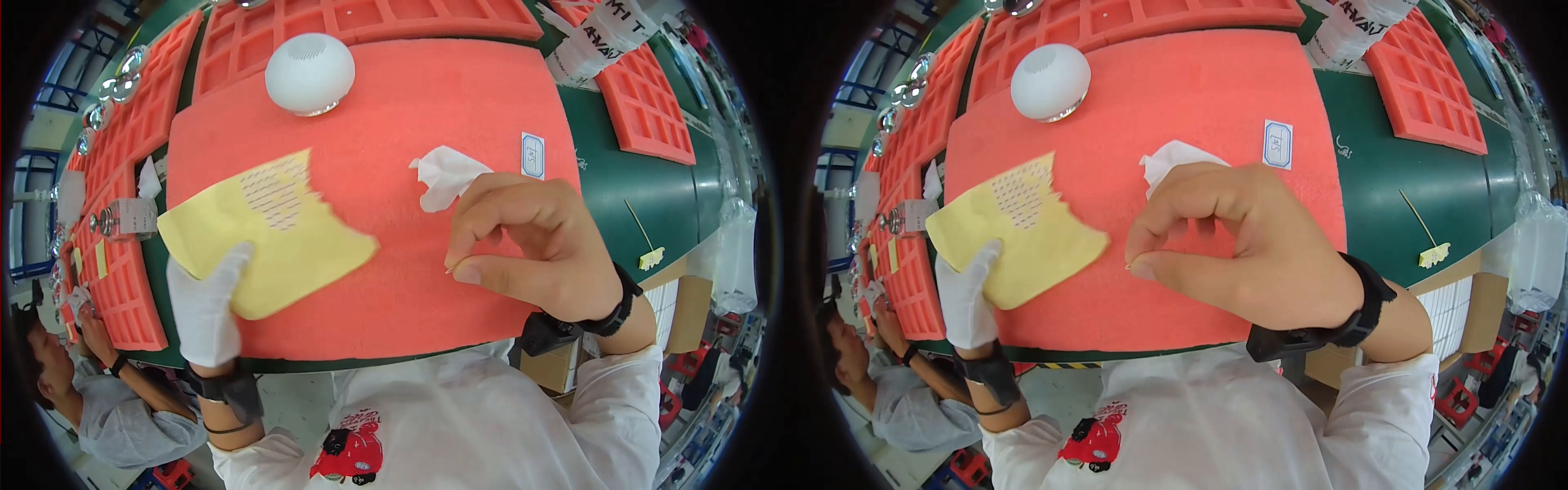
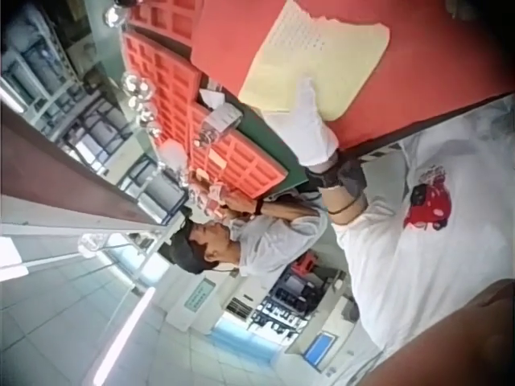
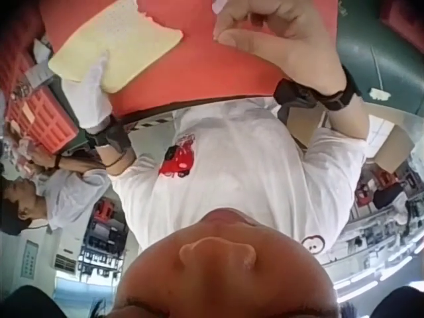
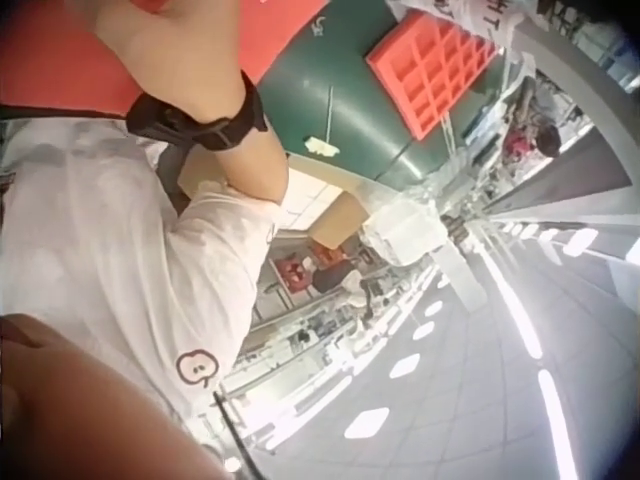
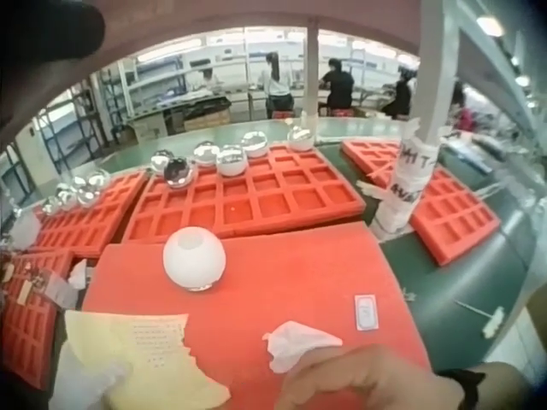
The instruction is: The person wipes a glass sphere with a cloth, peels a small sticker from a sheet, and presses it onto the sphere. They then wipe the sphere again and place it into a white foam block.
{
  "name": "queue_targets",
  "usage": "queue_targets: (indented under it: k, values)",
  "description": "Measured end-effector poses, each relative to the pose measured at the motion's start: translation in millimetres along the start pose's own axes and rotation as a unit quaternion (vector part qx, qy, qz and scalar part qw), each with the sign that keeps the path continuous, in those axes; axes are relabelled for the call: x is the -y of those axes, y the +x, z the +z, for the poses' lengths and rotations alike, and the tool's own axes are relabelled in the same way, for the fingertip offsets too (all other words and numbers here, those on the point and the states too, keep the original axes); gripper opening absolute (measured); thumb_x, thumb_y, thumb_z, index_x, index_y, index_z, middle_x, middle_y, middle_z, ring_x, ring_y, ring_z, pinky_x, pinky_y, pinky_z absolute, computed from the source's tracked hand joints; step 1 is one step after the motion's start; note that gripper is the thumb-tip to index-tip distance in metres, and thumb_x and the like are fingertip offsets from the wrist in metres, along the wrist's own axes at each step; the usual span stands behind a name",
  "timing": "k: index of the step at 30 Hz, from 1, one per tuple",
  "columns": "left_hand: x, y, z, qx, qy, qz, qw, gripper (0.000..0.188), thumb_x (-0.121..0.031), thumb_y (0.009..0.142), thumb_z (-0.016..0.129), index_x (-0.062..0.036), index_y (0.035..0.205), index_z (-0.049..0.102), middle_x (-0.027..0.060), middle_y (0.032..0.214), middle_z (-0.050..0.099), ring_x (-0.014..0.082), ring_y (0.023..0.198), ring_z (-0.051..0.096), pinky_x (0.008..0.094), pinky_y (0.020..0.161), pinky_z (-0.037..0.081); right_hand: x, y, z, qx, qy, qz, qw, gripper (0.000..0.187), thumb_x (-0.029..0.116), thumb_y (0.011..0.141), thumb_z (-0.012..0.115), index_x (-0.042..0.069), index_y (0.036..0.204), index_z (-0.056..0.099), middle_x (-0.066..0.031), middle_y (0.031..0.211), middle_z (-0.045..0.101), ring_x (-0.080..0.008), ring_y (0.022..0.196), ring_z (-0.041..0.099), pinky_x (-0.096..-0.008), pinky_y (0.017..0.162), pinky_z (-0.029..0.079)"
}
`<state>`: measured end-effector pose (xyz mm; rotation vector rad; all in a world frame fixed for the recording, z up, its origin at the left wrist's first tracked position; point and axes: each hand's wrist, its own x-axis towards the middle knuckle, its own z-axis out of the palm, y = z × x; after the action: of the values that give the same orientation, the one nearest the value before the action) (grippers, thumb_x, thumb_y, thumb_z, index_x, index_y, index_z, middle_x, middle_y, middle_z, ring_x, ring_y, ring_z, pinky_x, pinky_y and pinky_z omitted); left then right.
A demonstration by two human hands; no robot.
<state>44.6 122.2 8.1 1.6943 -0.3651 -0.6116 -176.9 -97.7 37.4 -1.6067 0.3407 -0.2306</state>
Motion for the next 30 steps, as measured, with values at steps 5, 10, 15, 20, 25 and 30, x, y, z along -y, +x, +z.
queue_targets:
  k: [5, 10, 15, 20, 25, 30]
  values:
    - [-4, 37, -28, -0.155, 0.299, 0.249, 0.908, 0.043, -0.007, 0.084, 0.069, 0.0010, 0.124, 0.055, 0.0103, 0.117, 0.063, 0.0176, 0.101, 0.062, 0.0308, 0.091, 0.048, -11, 11, -9, 0.049, 0.017, -0.016, 0.999, 0.012, -0.007, 0.077, 0.068, 0.000, 0.086, 0.068, -0.0074, 0.089, 0.062, -0.0180, 0.089, 0.057, -0.0308, 0.085, 0.044]
    - [-59, 72, 26, 0.004, 0.338, 0.261, 0.904, 0.050, -0.020, 0.086, 0.069, 0.0007, 0.129, 0.052, 0.0115, 0.111, 0.065, 0.0213, 0.096, 0.062, 0.0316, 0.090, 0.046, -14, 15, -17, 0.030, 0.045, -0.013, 0.998, 0.010, -0.005, 0.079, 0.067, 0.001, 0.087, 0.067, -0.0073, 0.092, 0.061, -0.0184, 0.091, 0.057, -0.0312, 0.086, 0.044]
    - [-69, 170, 66, 0.160, 0.527, 0.251, 0.796, 0.049, -0.031, 0.084, 0.071, -0.0019, 0.122, 0.057, 0.0174, 0.097, 0.066, 0.0297, 0.091, 0.064, 0.0328, 0.083, 0.050, -8, 15, -18, 0.017, 0.089, -0.014, 0.996, 0.009, -0.004, 0.078, 0.068, 0.001, 0.085, 0.066, -0.0070, 0.091, 0.061, -0.0182, 0.091, 0.057, -0.0310, 0.085, 0.044]
    - [-55, 119, 107, 0.203, 0.380, 0.203, 0.879, 0.060, -0.031, 0.071, 0.080, -0.0034, 0.117, 0.054, 0.0176, 0.090, 0.066, 0.0304, 0.093, 0.064, 0.0365, 0.083, 0.051, -14, 11, -34, -0.032, 0.166, 0.006, 0.986, 0.007, -0.001, 0.078, 0.069, 0.001, 0.082, 0.065, -0.0077, 0.090, 0.061, -0.0173, 0.090, 0.057, -0.0305, 0.082, 0.045]
    - [-35, 63, 123, 0.165, 0.356, 0.276, 0.877, 0.081, -0.020, 0.056, 0.090, -0.0040, 0.124, 0.050, 0.0093, 0.111, 0.060, 0.0222, 0.102, 0.061, 0.0337, 0.089, 0.050, -30, 11, -43, -0.071, 0.194, 0.050, 0.977, 0.006, 0.003, 0.078, 0.069, 0.002, 0.079, 0.063, -0.0086, 0.089, 0.061, -0.0167, 0.085, 0.060, -0.0298, 0.078, 0.047]
    - [-27, 52, 110, 0.221, 0.279, 0.285, 0.890, 0.084, -0.016, 0.055, 0.090, -0.0069, 0.128, 0.049, 0.0074, 0.113, 0.059, 0.0209, 0.104, 0.060, 0.0347, 0.091, 0.050, -30, 13, -41, -0.090, 0.198, 0.038, 0.975, 0.006, 0.003, 0.078, 0.069, 0.002, 0.079, 0.063, -0.0092, 0.089, 0.061, -0.0175, 0.081, 0.062, -0.0300, 0.077, 0.049]
